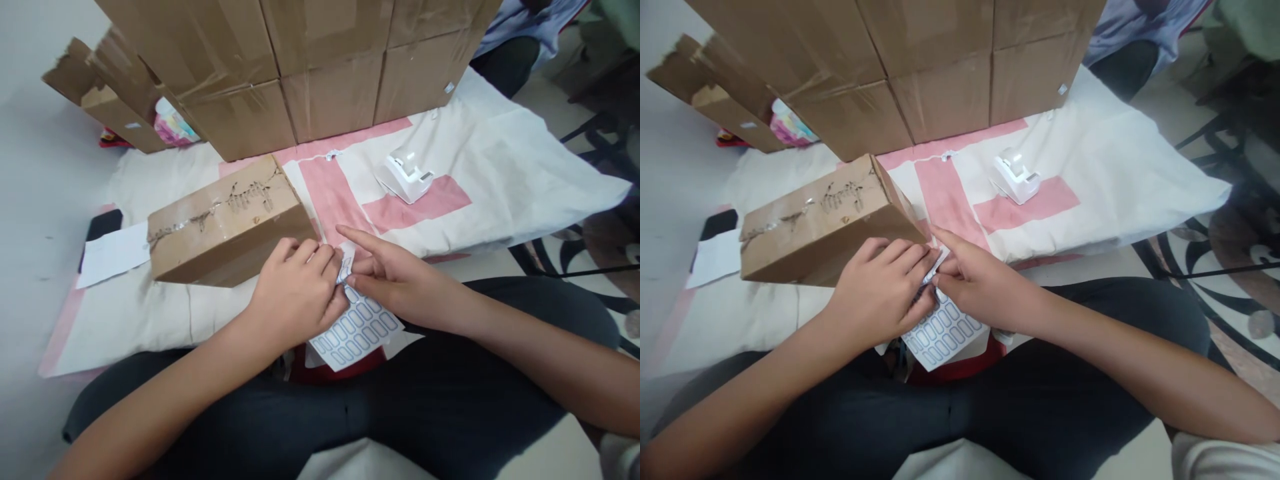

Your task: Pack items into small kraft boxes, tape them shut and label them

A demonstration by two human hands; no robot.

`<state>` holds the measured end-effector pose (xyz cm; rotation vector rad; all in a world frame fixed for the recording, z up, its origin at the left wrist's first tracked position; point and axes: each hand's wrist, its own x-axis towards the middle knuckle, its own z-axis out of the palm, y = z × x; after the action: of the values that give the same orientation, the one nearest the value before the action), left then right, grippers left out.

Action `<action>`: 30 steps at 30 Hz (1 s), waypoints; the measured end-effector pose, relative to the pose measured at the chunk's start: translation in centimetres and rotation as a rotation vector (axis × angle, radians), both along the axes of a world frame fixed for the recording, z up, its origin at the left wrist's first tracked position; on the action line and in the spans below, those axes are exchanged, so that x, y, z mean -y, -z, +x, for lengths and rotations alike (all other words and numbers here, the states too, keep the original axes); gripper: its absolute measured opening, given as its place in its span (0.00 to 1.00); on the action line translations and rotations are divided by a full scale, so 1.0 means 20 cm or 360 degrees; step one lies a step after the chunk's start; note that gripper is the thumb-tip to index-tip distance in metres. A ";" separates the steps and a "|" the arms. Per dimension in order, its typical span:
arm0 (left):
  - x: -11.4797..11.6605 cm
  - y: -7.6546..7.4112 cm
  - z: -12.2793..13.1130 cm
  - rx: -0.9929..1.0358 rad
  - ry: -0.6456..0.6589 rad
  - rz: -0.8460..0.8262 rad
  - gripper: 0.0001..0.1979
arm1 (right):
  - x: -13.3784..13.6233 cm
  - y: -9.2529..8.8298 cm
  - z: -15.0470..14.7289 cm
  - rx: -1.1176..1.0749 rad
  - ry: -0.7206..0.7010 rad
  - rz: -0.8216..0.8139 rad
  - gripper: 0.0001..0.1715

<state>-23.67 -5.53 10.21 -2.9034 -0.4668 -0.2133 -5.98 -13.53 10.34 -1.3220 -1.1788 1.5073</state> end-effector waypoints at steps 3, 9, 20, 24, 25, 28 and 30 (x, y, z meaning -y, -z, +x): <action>0.00 0.01 0.00 0.0001 0.0000 -0.0026 0.22 | 0.00 0.02 0.01 0.0023 0.0002 0.0063 0.44; 0.00 0.01 -0.01 0.0035 -0.0004 -0.0043 0.22 | 0.00 0.04 0.01 0.0219 -0.0048 0.0187 0.39; 0.01 -0.05 0.00 0.0274 -0.0032 0.0112 0.13 | 0.00 0.06 0.02 0.0383 0.0004 0.0424 0.34; 0.02 -0.04 0.00 0.0351 0.0001 0.0182 0.12 | 0.01 0.05 0.01 0.0533 -0.0030 0.0517 0.34; 0.02 -0.03 0.00 0.0363 0.0004 0.0190 0.11 | 0.02 0.04 0.01 0.0574 -0.0035 0.0526 0.34; 0.02 -0.02 0.00 0.0391 0.0006 0.0197 0.10 | 0.02 0.04 0.01 0.0665 -0.0077 0.0545 0.35; 0.03 -0.02 -0.01 0.0394 0.0012 0.0190 0.10 | 0.01 0.04 0.00 0.0709 -0.0109 0.0561 0.35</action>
<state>-23.83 -6.04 10.64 -2.7736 -0.4637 -0.5853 -5.92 -13.81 9.56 -1.4166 -1.6962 1.0068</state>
